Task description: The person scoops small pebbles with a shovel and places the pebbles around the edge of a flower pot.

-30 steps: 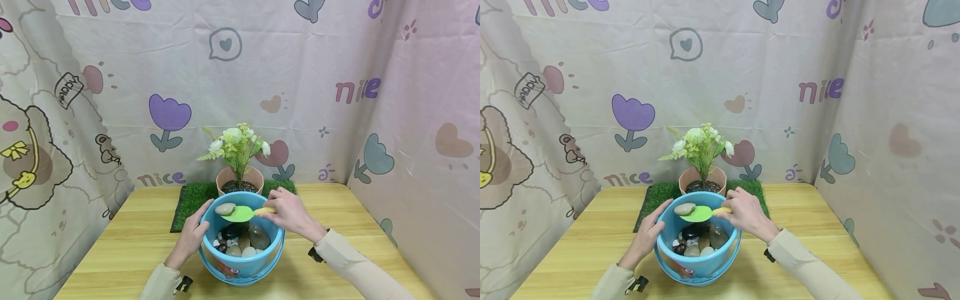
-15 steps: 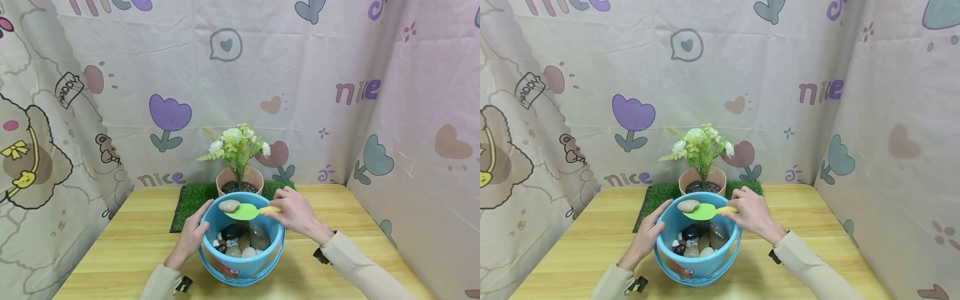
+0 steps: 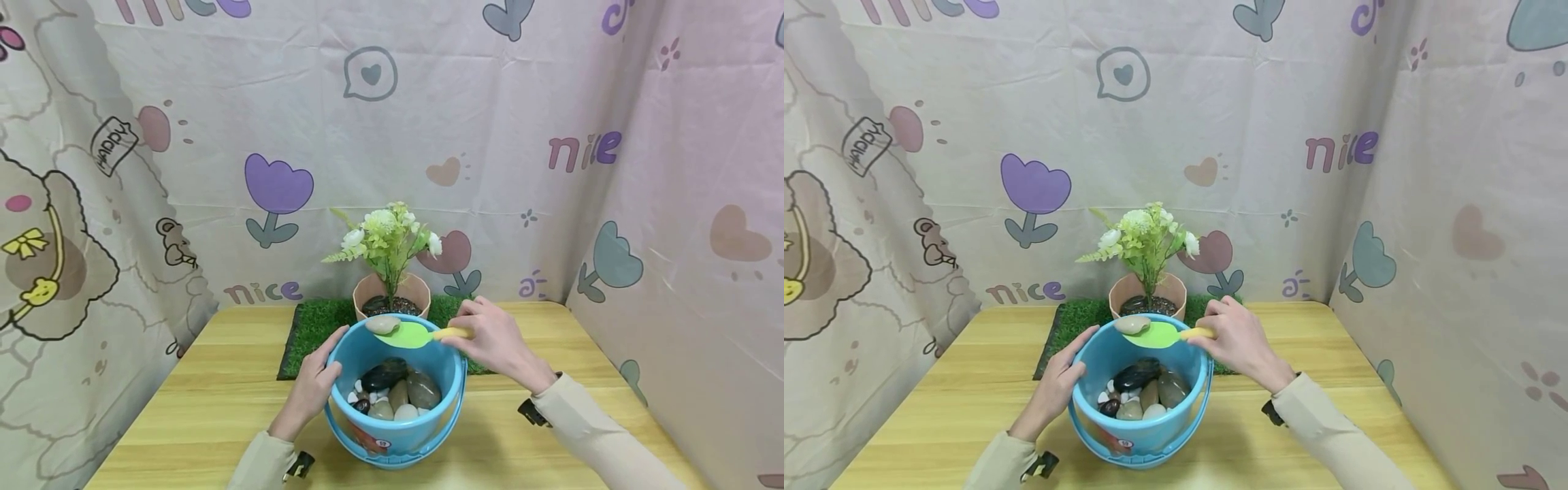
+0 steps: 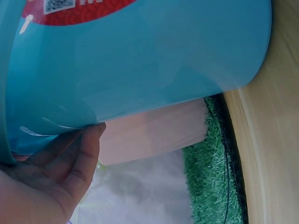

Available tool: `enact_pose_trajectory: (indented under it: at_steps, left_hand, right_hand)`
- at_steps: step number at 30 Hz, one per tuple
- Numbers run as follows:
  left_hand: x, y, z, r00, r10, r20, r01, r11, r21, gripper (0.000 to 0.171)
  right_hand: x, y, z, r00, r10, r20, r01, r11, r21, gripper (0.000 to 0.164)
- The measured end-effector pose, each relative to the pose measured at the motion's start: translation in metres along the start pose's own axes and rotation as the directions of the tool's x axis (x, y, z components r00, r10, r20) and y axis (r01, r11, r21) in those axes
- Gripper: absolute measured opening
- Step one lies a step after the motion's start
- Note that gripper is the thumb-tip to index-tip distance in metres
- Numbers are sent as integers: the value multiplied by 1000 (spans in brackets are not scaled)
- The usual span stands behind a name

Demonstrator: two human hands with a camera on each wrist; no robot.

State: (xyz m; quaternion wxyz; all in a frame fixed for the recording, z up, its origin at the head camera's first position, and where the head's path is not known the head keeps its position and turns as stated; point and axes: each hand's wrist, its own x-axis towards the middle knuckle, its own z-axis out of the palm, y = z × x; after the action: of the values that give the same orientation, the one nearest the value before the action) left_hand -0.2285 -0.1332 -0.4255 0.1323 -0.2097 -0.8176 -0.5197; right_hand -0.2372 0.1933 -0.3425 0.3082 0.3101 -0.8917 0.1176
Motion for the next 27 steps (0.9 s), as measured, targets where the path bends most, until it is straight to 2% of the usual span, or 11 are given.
enact_pose_trajectory:
  at_steps: [8, 27]
  left_hand:
    - [-1, 0, 1, 1000, -10, -7, 10, 1000, 3, 64]
    - [-1, 3, 1, 1000, -20, -4, 20, 1000, -7, 64]
  right_hand:
    - [4, 8, -6, 1000, 10, -29, -10, 1000, -18, 26]
    - [8, 41, 6, 987, 160, 12, -158, 984, -79, 28]
